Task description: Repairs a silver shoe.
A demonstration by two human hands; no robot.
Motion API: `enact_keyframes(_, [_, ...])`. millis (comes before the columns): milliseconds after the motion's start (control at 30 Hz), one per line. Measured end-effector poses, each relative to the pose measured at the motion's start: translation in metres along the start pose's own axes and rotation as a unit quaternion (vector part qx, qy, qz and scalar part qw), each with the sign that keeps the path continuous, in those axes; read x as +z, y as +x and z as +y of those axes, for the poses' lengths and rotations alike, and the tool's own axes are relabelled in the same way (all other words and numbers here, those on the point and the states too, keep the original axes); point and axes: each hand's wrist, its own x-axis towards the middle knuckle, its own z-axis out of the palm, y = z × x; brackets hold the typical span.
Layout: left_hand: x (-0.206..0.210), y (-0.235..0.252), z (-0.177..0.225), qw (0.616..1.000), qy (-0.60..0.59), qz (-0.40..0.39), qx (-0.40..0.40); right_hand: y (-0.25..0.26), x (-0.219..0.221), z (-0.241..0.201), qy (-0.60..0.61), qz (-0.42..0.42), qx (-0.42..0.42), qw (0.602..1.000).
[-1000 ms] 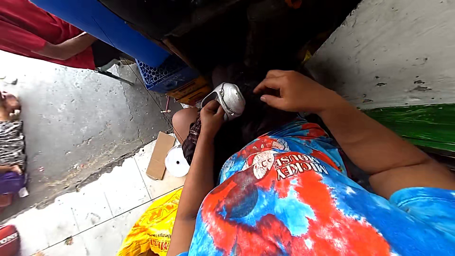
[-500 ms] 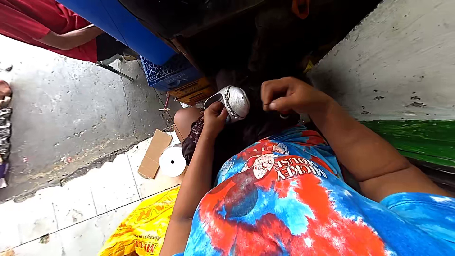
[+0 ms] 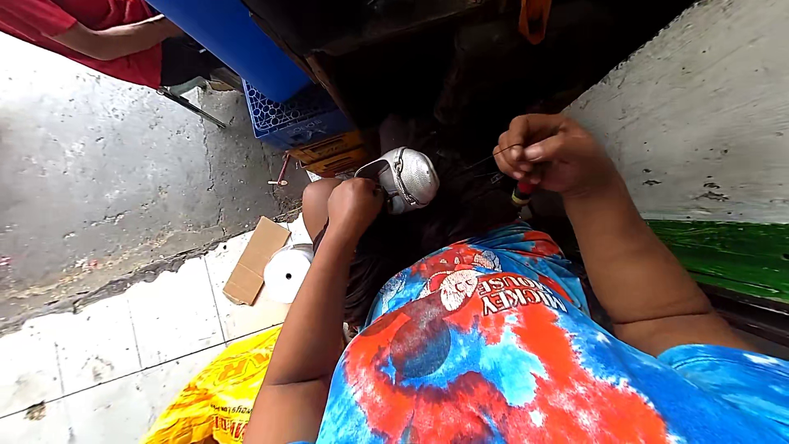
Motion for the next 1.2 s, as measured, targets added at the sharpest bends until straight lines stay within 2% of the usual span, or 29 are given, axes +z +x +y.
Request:
enact_keyframes(100, [-0.010, 0.002, 0.002, 0.991, 0.110, -0.004, -0.081, -0.001, 0.005, 0.007, -0.093, 0.064, 0.090, 0.990])
enact_keyframes(167, [-0.025, 0.006, -0.013, 0.988, 0.104, 0.011, -0.112, 0.001, 0.010, 0.009, -0.161, 0.088, 0.122, 0.975])
enact_keyframes(267, [-0.046, -0.001, -0.037, 0.987, 0.085, 0.040, -0.128, 0.007, 0.022, 0.013, -0.283, 0.095, 0.096, 0.949])
enact_keyframes(400, [-0.040, -0.027, -0.076, 0.992, 0.038, 0.085, -0.085, 0.022, 0.043, 0.018, -0.464, 0.054, 0.132, 0.874])
enact_keyframes(467, [-0.037, -0.045, -0.101, 0.992, 0.006, 0.089, -0.086, 0.026, 0.047, 0.021, -0.489, 0.014, 0.155, 0.858])
enact_keyframes(533, [-0.035, -0.066, -0.128, 0.987, -0.029, 0.088, -0.131, 0.028, 0.049, 0.027, -0.487, -0.016, 0.156, 0.859])
enact_keyframes(633, [-0.019, -0.093, -0.168, 0.972, -0.087, 0.090, -0.200, 0.032, 0.057, 0.035, -0.475, -0.026, 0.149, 0.867])
enact_keyframes(700, [-0.003, -0.102, -0.178, 0.965, -0.124, 0.050, -0.227, 0.034, 0.061, 0.041, -0.486, -0.012, 0.130, 0.864])
enact_keyframes(767, [0.006, -0.102, -0.168, 0.969, -0.134, -0.009, -0.209, 0.034, 0.063, 0.044, -0.501, -0.006, 0.108, 0.858])
enact_keyframes(833, [0.004, -0.098, -0.148, 0.981, -0.115, -0.018, -0.156, 0.032, 0.063, 0.046, -0.516, -0.008, 0.087, 0.852])
enact_keyframes(933, [-0.009, -0.094, -0.103, 0.987, -0.107, 0.110, -0.045, 0.024, 0.060, 0.044, -0.526, 0.003, 0.057, 0.848])
enact_keyframes(1000, [-0.013, -0.086, -0.071, 0.972, -0.141, 0.183, 0.048, 0.019, 0.058, 0.041, -0.541, 0.032, 0.042, 0.839])
enact_keyframes(1033, [-0.011, -0.080, -0.055, 0.961, -0.176, 0.192, 0.096, 0.018, 0.057, 0.039, -0.555, 0.049, 0.035, 0.829])
enact_keyframes(1100, [-0.005, -0.064, -0.028, 0.941, -0.255, 0.147, 0.165, 0.016, 0.055, 0.036, -0.571, 0.072, 0.030, 0.818])
enact_keyframes(1200, [0.006, -0.040, 0.001, 0.904, -0.397, 0.035, 0.158, 0.015, 0.057, 0.032, -0.565, 0.077, 0.037, 0.821])
